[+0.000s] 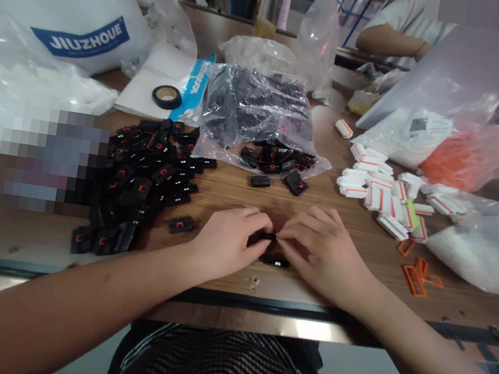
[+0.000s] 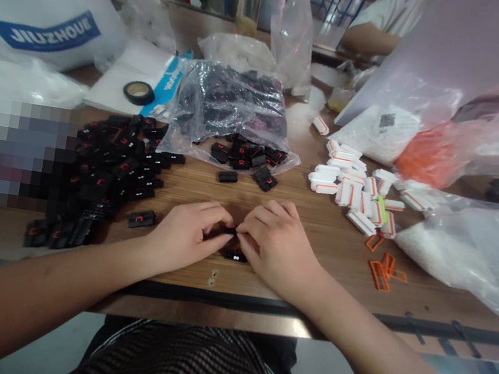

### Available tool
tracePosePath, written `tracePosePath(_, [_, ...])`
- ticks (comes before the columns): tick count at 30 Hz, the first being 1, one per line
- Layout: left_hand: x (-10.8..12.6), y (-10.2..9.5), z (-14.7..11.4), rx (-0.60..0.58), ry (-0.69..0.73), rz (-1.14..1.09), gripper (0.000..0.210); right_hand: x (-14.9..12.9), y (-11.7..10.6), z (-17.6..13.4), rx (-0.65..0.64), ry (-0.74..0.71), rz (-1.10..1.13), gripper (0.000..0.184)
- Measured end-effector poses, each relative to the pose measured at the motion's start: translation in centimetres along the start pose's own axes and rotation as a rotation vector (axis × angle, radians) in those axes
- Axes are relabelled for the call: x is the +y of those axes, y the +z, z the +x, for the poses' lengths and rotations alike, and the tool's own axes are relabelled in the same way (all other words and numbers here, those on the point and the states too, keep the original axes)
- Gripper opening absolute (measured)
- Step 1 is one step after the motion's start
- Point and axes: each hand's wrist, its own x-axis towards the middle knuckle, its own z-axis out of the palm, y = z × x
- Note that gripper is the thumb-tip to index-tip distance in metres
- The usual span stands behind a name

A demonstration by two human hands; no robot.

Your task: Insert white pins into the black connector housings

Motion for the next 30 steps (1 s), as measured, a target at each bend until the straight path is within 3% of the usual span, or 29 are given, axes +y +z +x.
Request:
tracePosePath(7, [0.1, -0.2, 0.0, -0.022, -0.001, 0.019, 0.007, -0.2, 0.1, 0.1, -0.031, 0.029, 0.021, 0.01])
tracePosePath(19, [0.1, -0.2, -0.1, -0.017, 0.002, 0.003, 0.007, 0.4, 0.0, -0.8, 0.035, -0.056, 0.011, 0.015])
tracePosePath(22, [0.1, -0.2, -0.1, -0.019, -0.007, 0.005, 0.005, 2.2, -0.9, -1.1, 0.089, 0.007, 0.099, 0.013])
tracePosePath(25, [0.1, -0.1, -0.1, -0.011, 0.005, 0.011, 0.005, 5.3, -1.7, -1.5, 0.135, 0.18, 0.075, 0.01])
tracePosePath(27, [0.2, -0.1, -0.1, -0.014, 0.012, 0.008, 0.005, 7.0, -1.9, -1.7, 0.06, 0.256, 0.052, 0.011])
tracePosePath(30, [0.2, -0.1, -0.1, -0.024, 0.008, 0.009, 0.005, 8.3, -1.6, -1.8, -0.046, 0.243, 0.076, 0.013])
